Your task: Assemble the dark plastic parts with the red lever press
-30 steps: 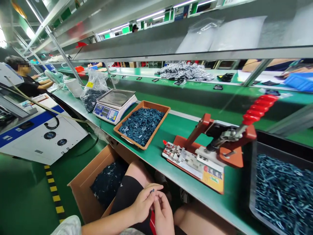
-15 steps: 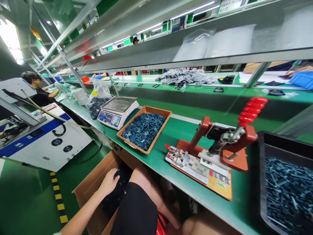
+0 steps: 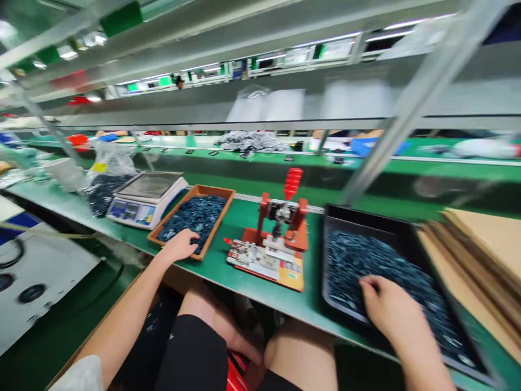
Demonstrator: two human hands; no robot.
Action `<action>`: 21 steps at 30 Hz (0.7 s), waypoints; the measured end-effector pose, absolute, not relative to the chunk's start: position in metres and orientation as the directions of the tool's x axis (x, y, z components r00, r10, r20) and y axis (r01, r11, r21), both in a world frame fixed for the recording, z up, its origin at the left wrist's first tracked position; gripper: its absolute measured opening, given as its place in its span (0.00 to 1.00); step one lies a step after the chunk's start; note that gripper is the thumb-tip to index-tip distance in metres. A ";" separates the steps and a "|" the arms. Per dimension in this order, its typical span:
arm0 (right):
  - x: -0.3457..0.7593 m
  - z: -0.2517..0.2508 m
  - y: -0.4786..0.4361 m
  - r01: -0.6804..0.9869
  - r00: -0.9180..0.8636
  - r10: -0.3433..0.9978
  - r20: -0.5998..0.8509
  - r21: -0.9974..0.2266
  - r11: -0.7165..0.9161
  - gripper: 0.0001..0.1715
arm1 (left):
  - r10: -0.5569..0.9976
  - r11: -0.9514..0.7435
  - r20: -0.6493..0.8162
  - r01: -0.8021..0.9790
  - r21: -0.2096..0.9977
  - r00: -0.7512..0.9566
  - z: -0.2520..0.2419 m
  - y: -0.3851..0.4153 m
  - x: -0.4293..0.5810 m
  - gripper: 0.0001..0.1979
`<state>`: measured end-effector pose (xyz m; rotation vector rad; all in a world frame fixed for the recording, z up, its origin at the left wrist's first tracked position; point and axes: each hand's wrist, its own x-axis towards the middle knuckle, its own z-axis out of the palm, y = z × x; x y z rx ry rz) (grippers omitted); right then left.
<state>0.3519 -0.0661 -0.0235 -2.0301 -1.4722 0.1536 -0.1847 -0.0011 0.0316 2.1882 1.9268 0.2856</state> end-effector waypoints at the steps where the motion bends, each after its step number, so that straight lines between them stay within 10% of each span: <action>1: 0.360 -0.018 -0.071 0.818 0.382 0.898 0.217 -0.532 -0.219 0.09 | 0.992 -0.116 -0.006 0.951 0.287 0.123 0.029 0.002 -0.186 0.16; 9: 0.361 -0.007 -0.079 0.482 0.553 0.821 0.144 -0.858 -0.175 0.24 | 0.988 0.039 -0.157 0.967 0.251 0.001 0.024 0.010 -0.189 0.16; 21: 0.364 0.008 -0.086 0.206 0.595 0.802 0.052 -0.974 -0.089 0.33 | 0.985 -0.036 0.173 0.965 0.258 -0.010 0.010 -0.005 -0.189 0.17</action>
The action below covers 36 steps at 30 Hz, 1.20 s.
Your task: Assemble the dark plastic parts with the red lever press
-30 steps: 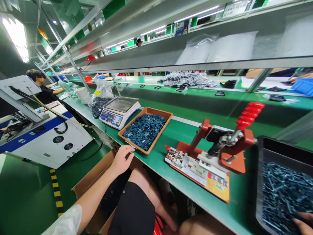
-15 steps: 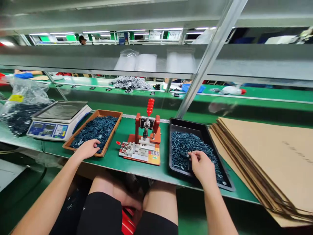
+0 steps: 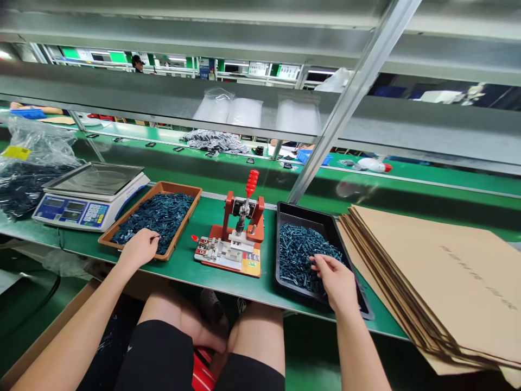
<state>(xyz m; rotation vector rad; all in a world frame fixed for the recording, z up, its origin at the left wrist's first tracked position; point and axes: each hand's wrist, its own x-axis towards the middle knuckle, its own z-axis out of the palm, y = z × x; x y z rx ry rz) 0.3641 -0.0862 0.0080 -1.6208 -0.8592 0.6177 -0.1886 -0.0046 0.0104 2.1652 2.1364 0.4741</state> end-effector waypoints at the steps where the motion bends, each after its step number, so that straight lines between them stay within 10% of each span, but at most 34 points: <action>1: 0.364 0.008 -0.085 0.219 0.588 0.807 0.056 -0.971 -0.092 0.33 | 0.983 -0.038 0.185 0.966 0.255 -0.011 0.011 -0.006 -0.188 0.17; 9: 0.359 0.014 -0.083 0.187 0.641 0.764 0.069 -0.980 -0.068 0.35 | 0.960 -0.074 0.280 0.942 0.327 -0.022 0.012 -0.013 -0.186 0.19; 19: 0.280 0.021 -0.119 0.496 0.423 0.846 0.325 -0.864 0.084 0.25 | 0.877 -0.199 0.417 0.608 0.769 -0.240 0.024 -0.035 -0.165 0.18; 26: 0.199 -0.023 -0.108 0.172 0.101 0.981 0.166 -0.974 0.147 0.21 | 0.924 -0.383 0.307 0.559 0.735 0.229 0.032 -0.057 -0.070 0.10; 36: 0.196 -0.053 -0.100 0.267 0.293 0.904 0.311 -0.934 0.235 0.20 | 0.810 -0.581 0.367 0.708 0.401 0.457 0.011 -0.016 0.009 0.07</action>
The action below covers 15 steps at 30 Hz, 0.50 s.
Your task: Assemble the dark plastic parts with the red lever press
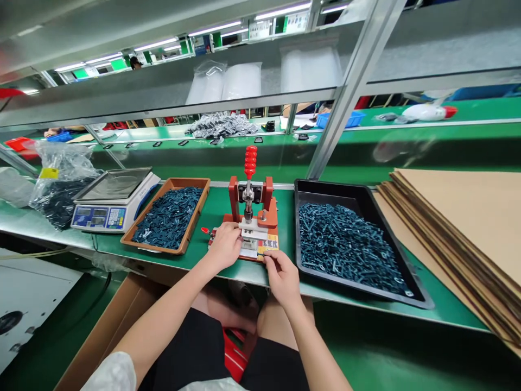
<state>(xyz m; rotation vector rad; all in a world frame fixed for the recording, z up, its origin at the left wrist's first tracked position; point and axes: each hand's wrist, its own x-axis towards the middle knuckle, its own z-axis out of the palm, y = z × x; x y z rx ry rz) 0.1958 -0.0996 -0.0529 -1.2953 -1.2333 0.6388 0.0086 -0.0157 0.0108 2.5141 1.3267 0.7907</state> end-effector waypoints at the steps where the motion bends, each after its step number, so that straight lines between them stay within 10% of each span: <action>1: 0.196 -0.053 -0.099 0.277 0.293 0.901 0.321 -0.930 0.242 0.19 | 0.812 -0.578 0.361 0.715 0.393 0.459 0.008 -0.014 0.012 0.08; 15: 0.190 -0.046 -0.091 0.168 0.320 0.923 0.216 -0.971 0.169 0.20 | 0.874 -0.486 0.159 0.808 0.333 0.460 0.016 -0.001 0.025 0.07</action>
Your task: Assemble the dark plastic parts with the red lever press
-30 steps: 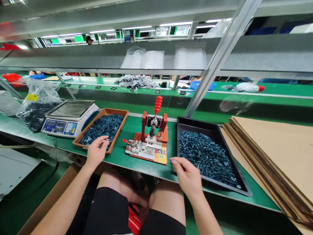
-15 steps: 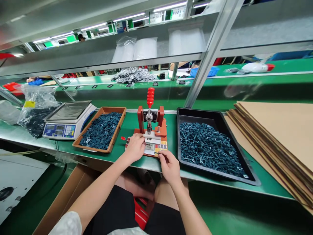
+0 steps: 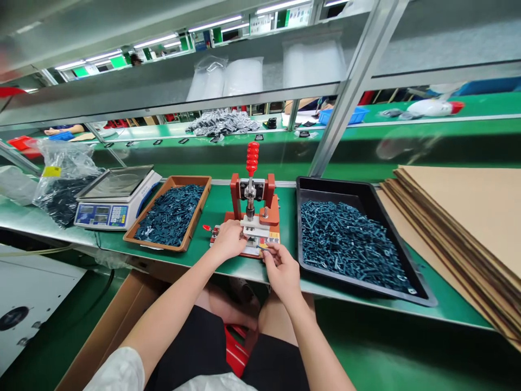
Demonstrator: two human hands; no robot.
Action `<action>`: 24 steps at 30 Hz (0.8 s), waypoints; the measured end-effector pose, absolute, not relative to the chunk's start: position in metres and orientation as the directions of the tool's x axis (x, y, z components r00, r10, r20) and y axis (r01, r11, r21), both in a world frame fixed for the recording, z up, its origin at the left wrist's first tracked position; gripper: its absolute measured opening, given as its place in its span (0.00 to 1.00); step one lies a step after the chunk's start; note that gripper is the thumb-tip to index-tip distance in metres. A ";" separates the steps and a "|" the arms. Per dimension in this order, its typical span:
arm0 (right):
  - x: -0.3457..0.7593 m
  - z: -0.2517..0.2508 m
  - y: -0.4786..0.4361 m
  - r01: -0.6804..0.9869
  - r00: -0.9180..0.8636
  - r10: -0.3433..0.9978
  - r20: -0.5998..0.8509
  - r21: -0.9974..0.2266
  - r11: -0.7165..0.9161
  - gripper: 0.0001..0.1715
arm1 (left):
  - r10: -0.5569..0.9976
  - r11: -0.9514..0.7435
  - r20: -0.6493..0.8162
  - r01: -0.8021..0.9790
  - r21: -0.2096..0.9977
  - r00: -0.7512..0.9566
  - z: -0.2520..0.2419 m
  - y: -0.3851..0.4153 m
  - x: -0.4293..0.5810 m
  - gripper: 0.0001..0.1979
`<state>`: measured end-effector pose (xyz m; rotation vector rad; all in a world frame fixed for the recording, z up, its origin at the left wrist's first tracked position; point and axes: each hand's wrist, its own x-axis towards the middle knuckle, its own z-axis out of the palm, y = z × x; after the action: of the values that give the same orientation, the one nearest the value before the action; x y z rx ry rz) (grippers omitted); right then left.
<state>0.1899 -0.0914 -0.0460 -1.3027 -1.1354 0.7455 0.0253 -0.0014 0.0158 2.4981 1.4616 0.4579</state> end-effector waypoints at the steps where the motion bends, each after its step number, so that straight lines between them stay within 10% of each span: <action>1: 0.190 -0.043 -0.088 0.218 0.314 0.922 0.224 -0.963 0.160 0.20 | 0.872 -0.489 0.154 0.807 0.331 0.466 0.017 0.000 0.025 0.07; 7: 0.194 -0.036 -0.051 0.547 0.129 0.890 0.438 -0.780 0.304 0.15 | 0.805 -0.579 0.091 0.743 0.336 0.586 0.022 0.006 0.015 0.16; 24: 0.181 -0.044 -0.038 0.602 0.059 0.852 0.520 -0.700 0.385 0.18 | 0.805 -0.584 0.137 0.728 0.359 0.577 0.019 0.004 0.010 0.12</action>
<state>0.1815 -0.0381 -0.0441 -1.3114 -1.6375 0.3110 0.0101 0.0043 0.0191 2.5474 1.2663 0.4178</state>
